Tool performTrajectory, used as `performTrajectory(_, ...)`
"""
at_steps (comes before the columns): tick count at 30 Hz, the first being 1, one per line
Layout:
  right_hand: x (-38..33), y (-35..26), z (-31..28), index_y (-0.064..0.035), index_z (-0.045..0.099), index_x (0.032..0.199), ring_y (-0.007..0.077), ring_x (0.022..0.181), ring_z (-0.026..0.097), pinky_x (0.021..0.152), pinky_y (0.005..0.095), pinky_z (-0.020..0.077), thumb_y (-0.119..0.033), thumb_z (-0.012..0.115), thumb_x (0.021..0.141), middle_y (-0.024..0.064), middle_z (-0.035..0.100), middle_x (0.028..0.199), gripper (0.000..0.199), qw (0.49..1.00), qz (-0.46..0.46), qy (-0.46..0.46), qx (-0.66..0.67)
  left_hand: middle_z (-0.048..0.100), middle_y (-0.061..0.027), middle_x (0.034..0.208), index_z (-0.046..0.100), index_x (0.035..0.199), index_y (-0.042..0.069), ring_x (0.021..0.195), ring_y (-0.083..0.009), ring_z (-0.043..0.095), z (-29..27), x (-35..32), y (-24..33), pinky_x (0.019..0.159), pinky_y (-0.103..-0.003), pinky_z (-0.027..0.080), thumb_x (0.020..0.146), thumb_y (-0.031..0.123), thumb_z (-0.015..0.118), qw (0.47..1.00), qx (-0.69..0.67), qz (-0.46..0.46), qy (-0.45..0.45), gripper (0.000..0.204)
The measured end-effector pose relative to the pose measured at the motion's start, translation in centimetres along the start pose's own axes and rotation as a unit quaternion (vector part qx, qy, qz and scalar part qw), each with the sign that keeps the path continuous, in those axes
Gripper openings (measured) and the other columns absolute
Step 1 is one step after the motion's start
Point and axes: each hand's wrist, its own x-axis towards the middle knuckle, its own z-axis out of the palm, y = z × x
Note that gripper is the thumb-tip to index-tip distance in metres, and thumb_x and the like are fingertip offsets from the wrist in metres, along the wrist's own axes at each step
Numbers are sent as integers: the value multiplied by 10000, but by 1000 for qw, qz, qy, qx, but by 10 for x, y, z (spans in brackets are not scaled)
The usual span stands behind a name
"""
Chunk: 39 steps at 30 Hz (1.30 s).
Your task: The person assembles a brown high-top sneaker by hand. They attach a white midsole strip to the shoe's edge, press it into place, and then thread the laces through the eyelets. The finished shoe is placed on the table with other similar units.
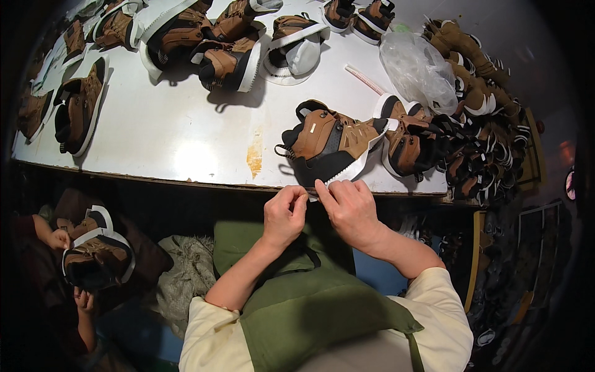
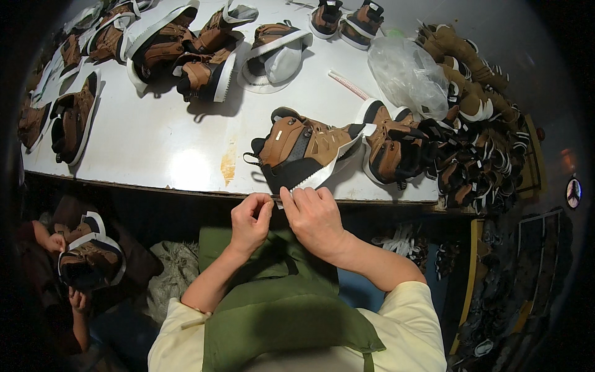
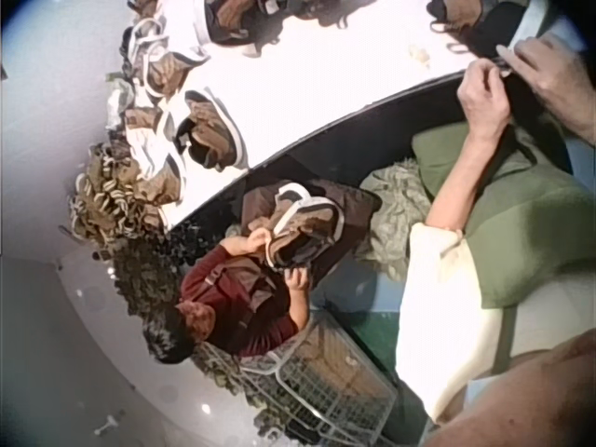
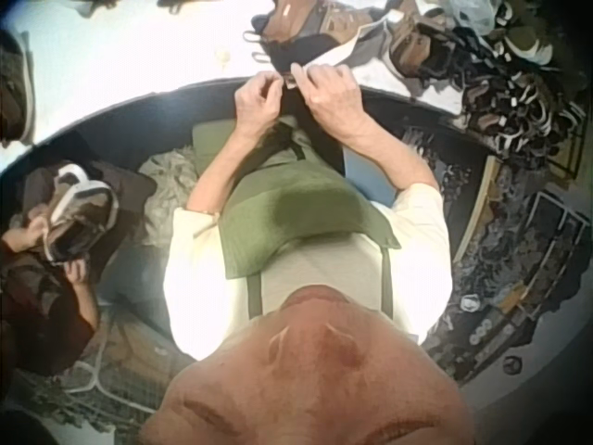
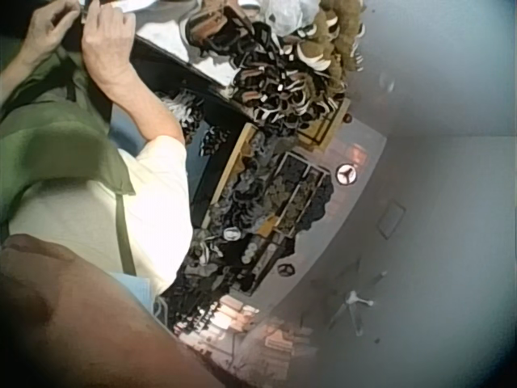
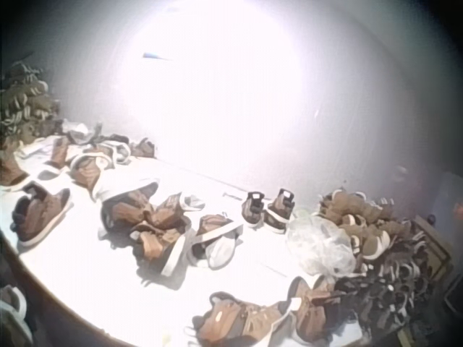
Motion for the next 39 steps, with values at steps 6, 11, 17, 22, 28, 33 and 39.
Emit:
performTrajectory(6, 1, 1, 0, -9, 636, 1098, 200, 694, 519, 614, 338, 376, -71, 600, 711, 47, 521, 788, 393, 1000, -4, 4, 6, 579, -51, 684, 610, 856, -21, 568, -89, 512, 0, 1, 0, 527, -238, 424, 848, 3, 614, 1000, 8, 19, 3, 25)
performTrajectory(11, 1, 2, 1, -13, 637, 1091, 198, 682, 523, 613, 338, 375, -81, 597, 706, 42, 521, 774, 393, 1000, -12, 6, 4, 568, -45, 681, 606, 851, -20, 573, -88, 506, 0, 2, 1, 536, -235, 424, 847, -3, 611, 1000, 0, 7, 0, 18)
performTrajectory(17, 4, 14, -5, 8, 614, 1079, 190, 665, 528, 618, 317, 404, -100, 653, 774, 54, 509, 719, 325, 998, -17, 27, 61, 589, -119, 695, 616, 832, 7, 556, -228, 576, -13, 3, 12, 534, -307, 464, 835, 13, 621, 996, -41, 24, -73, 8)
performTrajectory(22, -17, 25, -10, 3, 589, 1063, 56, 603, 442, 586, 184, 373, -22, 664, 839, -18, 487, 712, 238, 839, 302, 188, 412, 586, -122, 641, 620, 670, 31, 539, -283, 572, -51, 3, 13, 511, -355, 464, 845, 221, 665, 926, 44, 111, -357, 262)
performTrajectory(28, -26, 65, 45, -81, 585, 930, -6, 466, 324, 421, 170, 230, -330, 605, 950, -91, 415, 604, 250, 638, 477, 218, 563, 578, -153, 1103, 559, 1133, 20, 971, -269, 565, -55, 85, -29, 816, -331, 469, 828, 177, 651, 981, 128, 145, -13, 355)
performTrajectory(33, -10, 59, 43, -107, 553, 968, 57, 539, 530, 434, 206, 396, -166, 628, 918, -32, 582, 744, 107, 441, 452, 145, 762, 572, -60, 1013, 574, 1008, 27, 952, -167, 518, -23, 105, -25, 888, -287, 407, 752, 144, 741, 987, -1, 73, -144, 327)
performTrajectory(39, -27, 65, 64, -1, 440, 1331, 290, 1175, 552, 1022, 457, 442, -50, 527, 935, 161, 565, 1260, 408, 223, 375, 192, 879, 559, -75, 965, 571, 969, 11, 959, -199, 532, -18, 74, 33, 905, -313, 412, 697, 110, 780, 989, -14, 38, -142, 357)
